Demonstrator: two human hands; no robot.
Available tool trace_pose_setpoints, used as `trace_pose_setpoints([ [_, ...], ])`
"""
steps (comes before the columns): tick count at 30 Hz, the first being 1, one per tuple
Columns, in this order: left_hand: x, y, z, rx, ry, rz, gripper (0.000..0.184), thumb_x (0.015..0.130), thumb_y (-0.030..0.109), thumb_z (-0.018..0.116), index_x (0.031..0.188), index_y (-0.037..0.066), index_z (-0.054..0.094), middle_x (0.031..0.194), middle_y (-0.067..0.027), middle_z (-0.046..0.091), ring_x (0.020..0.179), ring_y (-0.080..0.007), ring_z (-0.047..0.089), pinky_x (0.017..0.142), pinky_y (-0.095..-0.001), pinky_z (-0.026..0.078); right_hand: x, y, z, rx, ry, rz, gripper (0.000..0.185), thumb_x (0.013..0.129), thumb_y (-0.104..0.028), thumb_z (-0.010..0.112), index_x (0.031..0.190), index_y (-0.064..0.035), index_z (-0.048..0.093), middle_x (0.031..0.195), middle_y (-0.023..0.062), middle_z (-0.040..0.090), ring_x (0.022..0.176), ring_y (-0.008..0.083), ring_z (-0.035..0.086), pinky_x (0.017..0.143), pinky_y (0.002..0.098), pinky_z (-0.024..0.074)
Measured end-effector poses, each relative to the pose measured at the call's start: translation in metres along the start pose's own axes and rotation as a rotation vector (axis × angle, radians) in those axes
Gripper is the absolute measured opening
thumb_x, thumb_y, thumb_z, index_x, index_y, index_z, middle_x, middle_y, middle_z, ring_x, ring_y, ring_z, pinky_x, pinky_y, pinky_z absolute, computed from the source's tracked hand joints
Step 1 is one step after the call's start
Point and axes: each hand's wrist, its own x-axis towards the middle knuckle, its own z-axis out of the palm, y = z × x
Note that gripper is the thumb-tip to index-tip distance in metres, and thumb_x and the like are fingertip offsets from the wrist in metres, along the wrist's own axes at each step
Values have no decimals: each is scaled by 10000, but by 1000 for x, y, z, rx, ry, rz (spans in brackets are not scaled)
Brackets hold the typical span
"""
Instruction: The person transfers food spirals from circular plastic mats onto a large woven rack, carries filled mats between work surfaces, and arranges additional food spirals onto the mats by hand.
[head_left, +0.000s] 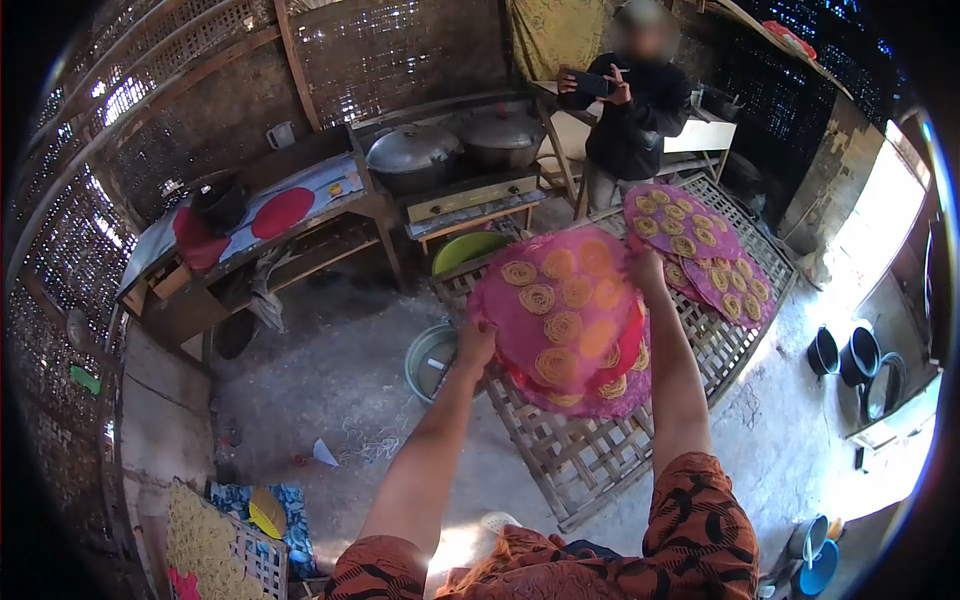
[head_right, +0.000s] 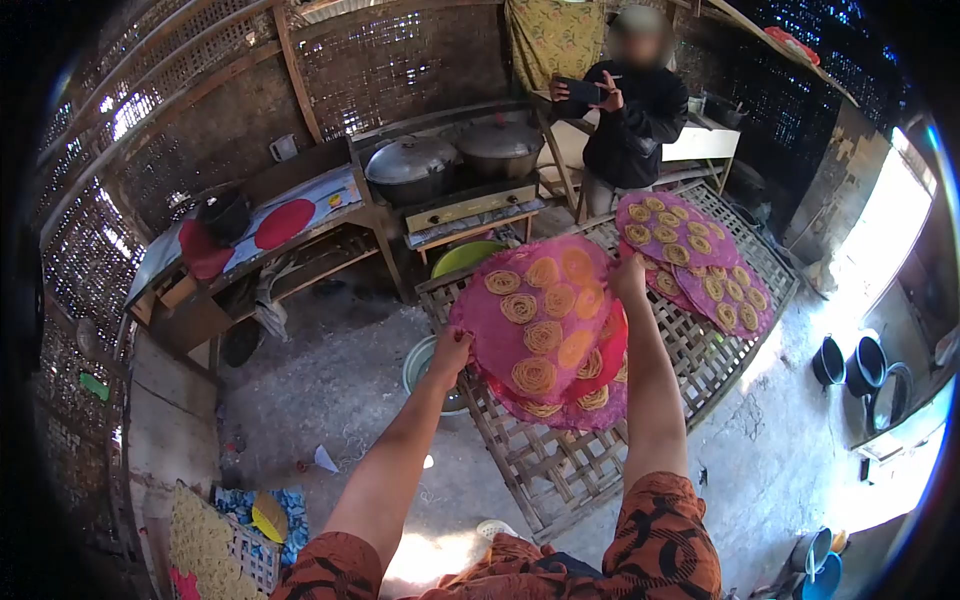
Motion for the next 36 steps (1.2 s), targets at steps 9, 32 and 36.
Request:
trace_pose_setpoints([
  [9, -13, -18, 16, 224, 153, 28, 317, 765, 227, 704, 958, 17, 565, 854, -120, 613, 791, -227, 613, 669, -373, 483, -45, 43, -5, -534, -295, 217, 477, 735, -431, 605, 1042, -67, 636, 1039, 206, 633, 999, 352, 597, 851, 435, 474],
  [32, -204, 139, -185, -958, -253, 259, 310, 929, 121, 433, 1231, 53, 423, 1086, -84, 592, 886, -179, 641, 704, -332, 570, -164, -405, -80, 591, -607, -585, 273, 868, -71, 578, 1126, 14, 560, 981, 41, 644, 812, 70, 586, 702, 220, 473],
  [36, -317, 110, -302, -1129, -23, 448, 343, 899, 79, 482, 1240, 68, 437, 1099, -73, 580, 974, -168, 600, 856, -328, 521, -300, -542, -79, 765, -805, -672, 270, 873, -68, 583, 1128, 15, 554, 973, 36, 647, 818, 65, 597, 714, 220, 490],
])
